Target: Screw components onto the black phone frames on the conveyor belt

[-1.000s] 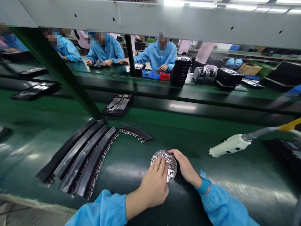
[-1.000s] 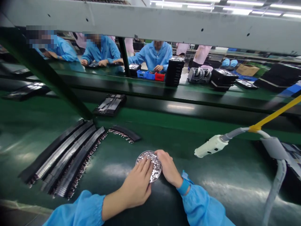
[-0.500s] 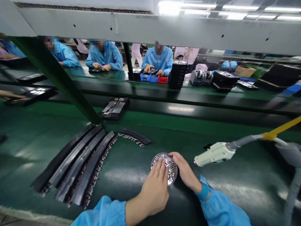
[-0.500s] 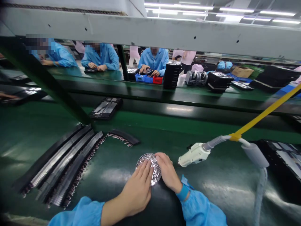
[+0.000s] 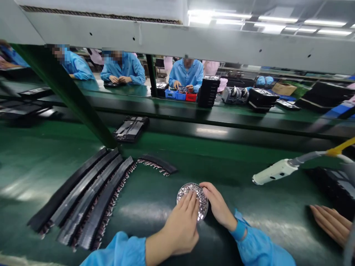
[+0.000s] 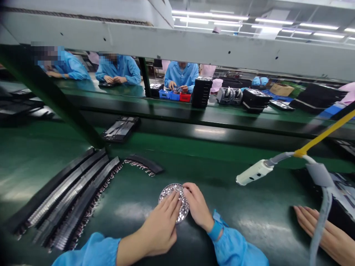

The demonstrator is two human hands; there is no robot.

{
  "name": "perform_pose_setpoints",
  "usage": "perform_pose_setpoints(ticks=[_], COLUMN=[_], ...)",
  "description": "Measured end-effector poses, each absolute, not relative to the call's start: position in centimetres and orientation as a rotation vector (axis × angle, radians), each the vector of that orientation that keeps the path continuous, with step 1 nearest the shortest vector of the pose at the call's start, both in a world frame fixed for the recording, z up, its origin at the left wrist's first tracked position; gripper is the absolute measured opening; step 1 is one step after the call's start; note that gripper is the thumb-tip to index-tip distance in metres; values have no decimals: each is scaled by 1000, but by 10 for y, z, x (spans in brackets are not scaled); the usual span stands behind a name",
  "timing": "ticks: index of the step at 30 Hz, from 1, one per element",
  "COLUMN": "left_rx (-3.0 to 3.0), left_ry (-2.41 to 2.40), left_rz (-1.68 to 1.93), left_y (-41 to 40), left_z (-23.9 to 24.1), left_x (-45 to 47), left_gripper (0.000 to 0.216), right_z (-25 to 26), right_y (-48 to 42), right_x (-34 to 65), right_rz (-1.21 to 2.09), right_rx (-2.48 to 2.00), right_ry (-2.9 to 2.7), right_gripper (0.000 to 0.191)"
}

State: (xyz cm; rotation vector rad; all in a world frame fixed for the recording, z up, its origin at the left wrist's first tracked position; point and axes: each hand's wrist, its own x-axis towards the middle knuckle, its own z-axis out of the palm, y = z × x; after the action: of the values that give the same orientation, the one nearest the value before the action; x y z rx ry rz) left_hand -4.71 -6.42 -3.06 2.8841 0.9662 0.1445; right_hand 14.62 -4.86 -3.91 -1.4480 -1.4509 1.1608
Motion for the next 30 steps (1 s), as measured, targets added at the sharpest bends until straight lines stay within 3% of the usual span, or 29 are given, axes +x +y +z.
perform_pose_setpoints(ticks=[8,15,23,30], left_rx=[2859,2926,2785,2798], left_ry=[1037,941,1091,1030], left_rz=[174,133,128,117], left_y=[-31,-70,-40,-87], left_z=[-31,-36,-32,-41], left_x=[-50,-51,-48,-37], left_gripper=[88,69,88,78], right_z=[-33,-40,-33,-41], right_y=[-23,-43,-31,-55], right_x=[134,144,135,142], right_rz=[1170,1099,1154,1100], right_rx=[-1381,-1416,-1350,-1429], right_ry=[-1520,-1526,-1563,-1458], right_gripper=[44,44,46,42])
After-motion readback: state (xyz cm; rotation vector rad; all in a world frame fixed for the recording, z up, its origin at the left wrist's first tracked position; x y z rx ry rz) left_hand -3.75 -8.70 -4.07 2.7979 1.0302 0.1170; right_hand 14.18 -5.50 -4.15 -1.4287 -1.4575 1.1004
